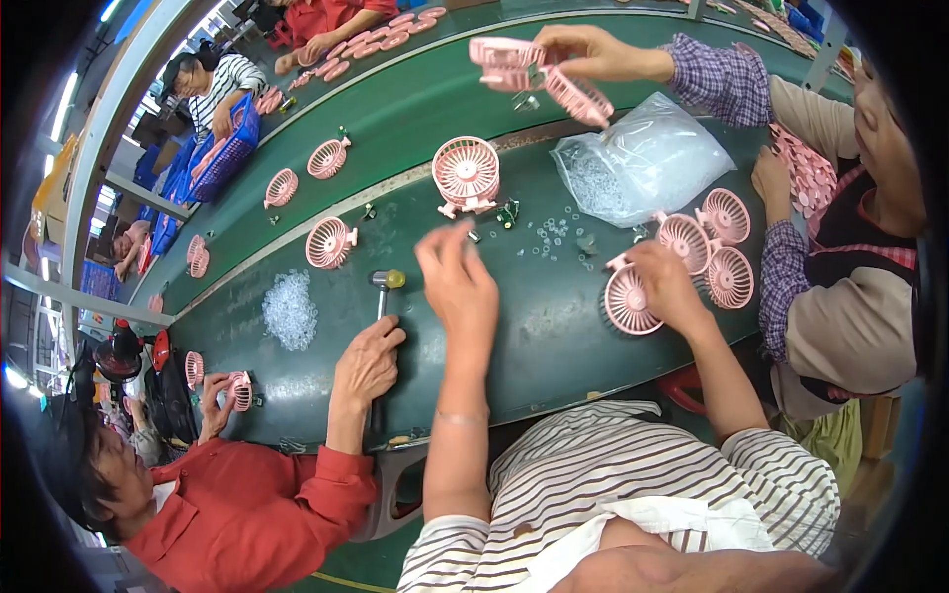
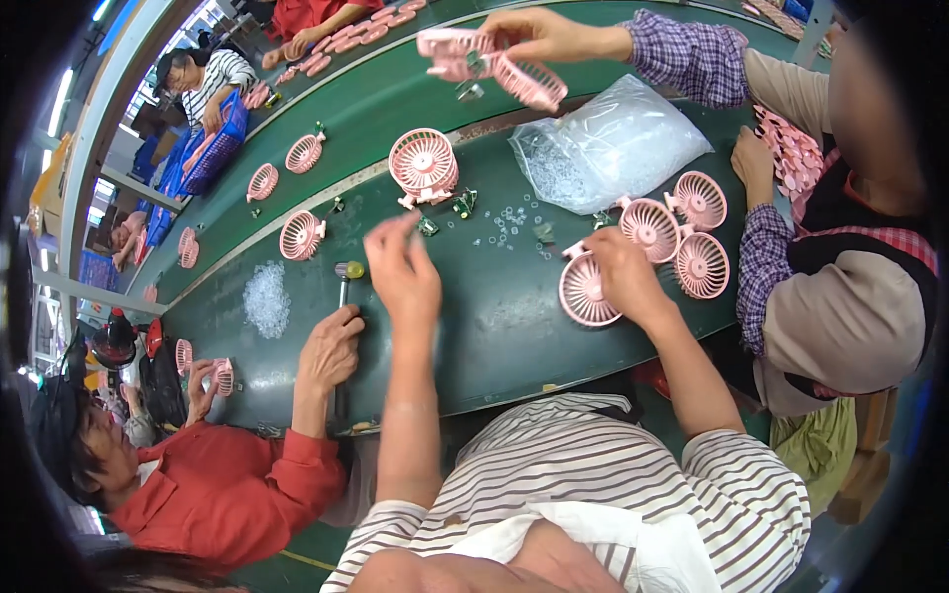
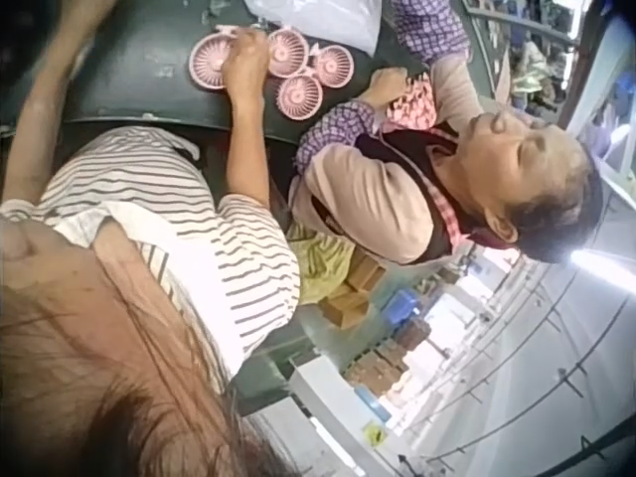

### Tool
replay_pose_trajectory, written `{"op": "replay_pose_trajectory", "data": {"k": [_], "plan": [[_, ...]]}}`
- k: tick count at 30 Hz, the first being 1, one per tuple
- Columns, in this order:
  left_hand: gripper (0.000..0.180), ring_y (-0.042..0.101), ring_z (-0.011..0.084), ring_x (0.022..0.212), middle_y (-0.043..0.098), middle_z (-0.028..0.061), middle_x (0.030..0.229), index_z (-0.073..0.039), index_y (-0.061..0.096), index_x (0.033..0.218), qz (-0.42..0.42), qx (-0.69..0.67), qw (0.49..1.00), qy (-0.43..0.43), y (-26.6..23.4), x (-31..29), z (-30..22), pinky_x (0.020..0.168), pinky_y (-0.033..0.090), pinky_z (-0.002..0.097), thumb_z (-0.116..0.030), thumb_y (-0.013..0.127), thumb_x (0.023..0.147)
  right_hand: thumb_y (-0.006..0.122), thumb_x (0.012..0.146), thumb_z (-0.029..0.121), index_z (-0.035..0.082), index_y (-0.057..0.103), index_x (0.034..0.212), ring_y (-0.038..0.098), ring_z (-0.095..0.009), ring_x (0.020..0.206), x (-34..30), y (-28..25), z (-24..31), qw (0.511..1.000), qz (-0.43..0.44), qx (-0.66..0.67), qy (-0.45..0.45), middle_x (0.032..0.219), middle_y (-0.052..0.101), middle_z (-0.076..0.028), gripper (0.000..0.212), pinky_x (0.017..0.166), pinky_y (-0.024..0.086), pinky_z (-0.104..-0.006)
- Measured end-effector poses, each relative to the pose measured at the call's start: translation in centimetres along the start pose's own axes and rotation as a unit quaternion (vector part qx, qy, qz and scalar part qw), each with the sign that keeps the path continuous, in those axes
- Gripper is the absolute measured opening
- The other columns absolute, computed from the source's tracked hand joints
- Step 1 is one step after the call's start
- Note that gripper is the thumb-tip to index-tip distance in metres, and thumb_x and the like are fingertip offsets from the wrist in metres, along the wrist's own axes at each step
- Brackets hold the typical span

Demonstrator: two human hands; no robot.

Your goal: The person assembles mini fan housings along a production line by fitting small circuit boards and plastic parts into fan grilles by hand.

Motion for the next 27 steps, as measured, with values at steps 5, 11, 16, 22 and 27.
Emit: {"op": "replay_pose_trajectory", "data": {"k": [5,11,16,22,27], "plan": [[0.03,0.042,0.0368,0.119,0.053,0.0133,0.124,-0.014,0.069,0.1,0.093,0.244,0.957,0.122,5.3,6.4,1.5,0.096,0.03,0.0504,-0.005,0.066,0.071,0.056,0.079,-0.003,-0.006,0.061,0.097,0.059,-0.036,0.092,-0.4,-2.4,-3.3,0.995,-0.056,-0.061,0.055,0.096,0.06,-0.019,0.018,0.08,0.047,-0.0397],[0.01,0.04,0.0348,0.122,0.056,0.0117,0.119,-0.004,0.067,0.079,0.112,0.258,0.934,0.221,5.1,7.8,0.8,0.096,0.027,0.0545,-0.011,0.07,0.072,0.062,0.077,0.002,-0.003,0.064,0.096,0.06,-0.033,0.083,-0.4,-5.3,1.5,0.989,-0.129,-0.076,0.016,0.092,0.061,-0.016,0.019,0.075,0.049,-0.0397],[0.012,0.038,0.0362,0.125,0.052,0.0143,0.121,-0.003,0.06,0.073,0.034,0.234,0.944,0.231,0.0,3.0,-5.4,0.099,0.024,0.0515,-0.011,0.067,0.068,0.067,0.072,0.008,0.003,0.064,0.084,0.057,-0.029,0.084,1.4,-0.7,5.7,0.992,-0.067,-0.078,-0.072,0.084,0.06,-0.012,0.013,0.074,0.042,-0.0404],[0.017,0.048,0.0361,0.113,0.056,0.016,0.113,-0.007,0.052,0.066,0.109,0.2,0.974,0.003,-0.5,-6.1,0.9,0.091,0.036,0.0471,-0.013,0.067,0.071,0.062,0.069,0.005,0.003,0.063,0.074,0.057,-0.029,0.081,3.3,4.8,4.2,0.981,0.014,-0.19,-0.033,0.079,0.06,-0.014,0.006,0.073,0.039,-0.0397],[0.011,0.053,0.0357,0.106,0.06,0.0164,0.109,-0.003,0.064,0.089,0.091,0.152,0.984,0.017,-1.9,-7.3,-0.5,0.093,0.04,0.0448,-0.013,0.062,0.083,0.068,0.072,0.01,0.002,0.061,0.073,0.056,-0.031,0.079,3.5,5.8,3.7,0.977,0.022,-0.209,-0.032,0.079,0.058,-0.014,0.01,0.072,0.041,-0.0407]]}}
Point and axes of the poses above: each hand's wrist, its own x-axis towards the middle knuckle, its own y-axis out of the palm, z = x × y, the point moved 7 cm from there along x, towards the middle knuckle
